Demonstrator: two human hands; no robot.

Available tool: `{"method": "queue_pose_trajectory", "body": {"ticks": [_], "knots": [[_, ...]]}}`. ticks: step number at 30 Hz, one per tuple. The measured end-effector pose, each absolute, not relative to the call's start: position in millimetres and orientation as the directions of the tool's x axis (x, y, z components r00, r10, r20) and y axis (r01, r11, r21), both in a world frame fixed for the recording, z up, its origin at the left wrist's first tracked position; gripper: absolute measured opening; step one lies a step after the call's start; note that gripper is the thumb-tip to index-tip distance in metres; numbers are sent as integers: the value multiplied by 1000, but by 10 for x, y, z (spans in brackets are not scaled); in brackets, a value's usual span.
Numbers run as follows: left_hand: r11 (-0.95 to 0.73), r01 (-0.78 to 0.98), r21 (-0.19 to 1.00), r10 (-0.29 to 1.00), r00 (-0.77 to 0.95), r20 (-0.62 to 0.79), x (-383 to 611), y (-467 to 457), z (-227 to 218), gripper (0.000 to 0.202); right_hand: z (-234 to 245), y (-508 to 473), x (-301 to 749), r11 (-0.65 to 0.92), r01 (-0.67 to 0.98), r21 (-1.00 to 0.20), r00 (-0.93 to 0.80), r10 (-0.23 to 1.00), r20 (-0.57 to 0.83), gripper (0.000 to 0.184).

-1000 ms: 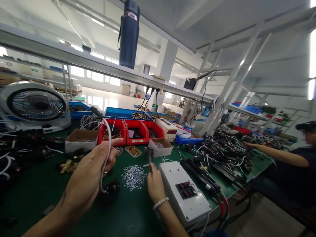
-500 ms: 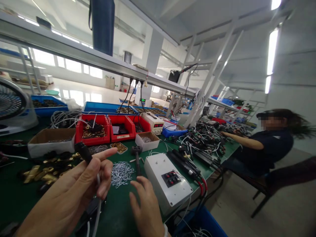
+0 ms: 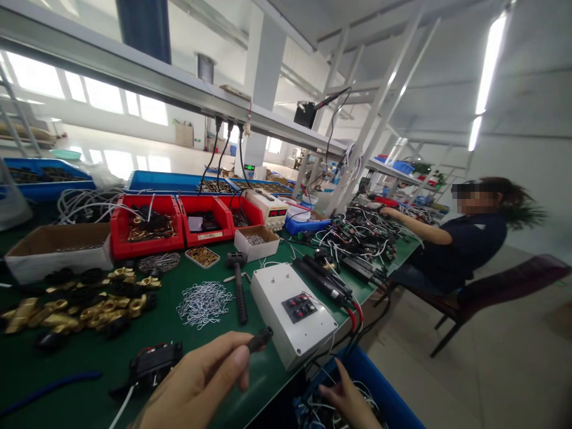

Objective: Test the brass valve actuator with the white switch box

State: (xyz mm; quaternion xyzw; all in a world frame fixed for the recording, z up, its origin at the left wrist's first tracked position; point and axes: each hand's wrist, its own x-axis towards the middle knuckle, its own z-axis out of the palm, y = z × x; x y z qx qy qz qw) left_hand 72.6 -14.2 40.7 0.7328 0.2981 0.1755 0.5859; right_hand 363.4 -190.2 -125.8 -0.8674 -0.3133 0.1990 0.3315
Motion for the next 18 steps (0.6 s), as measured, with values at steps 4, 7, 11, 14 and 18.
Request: {"method": "queue_pose_trajectory", "body": {"ticks": [4,7,11,14,18], "knots": [[-162,253,954,700,711,-70,717,-186,432,42,-1516,-1638,3665,-567,276,-776,707,667,-235,58],[-191,250,949,662,747,-63,701,-179,421,40,-1651,-1522,3553,-583,248,-774,671,679,-296,45],[-259,237,936,655,756,-10,662,-149,398,38,-1628,-1614,3354,-615,277,-738,612,705,-358,27],[-344,206,916,707,698,109,635,-182,411,33,-1465,-1749,3206,-572,335,-748,572,755,-321,28],[-505,170,846,706,645,292,605,-240,425,24,-1089,-1798,2895,-456,323,-829,422,854,-305,43]]}}
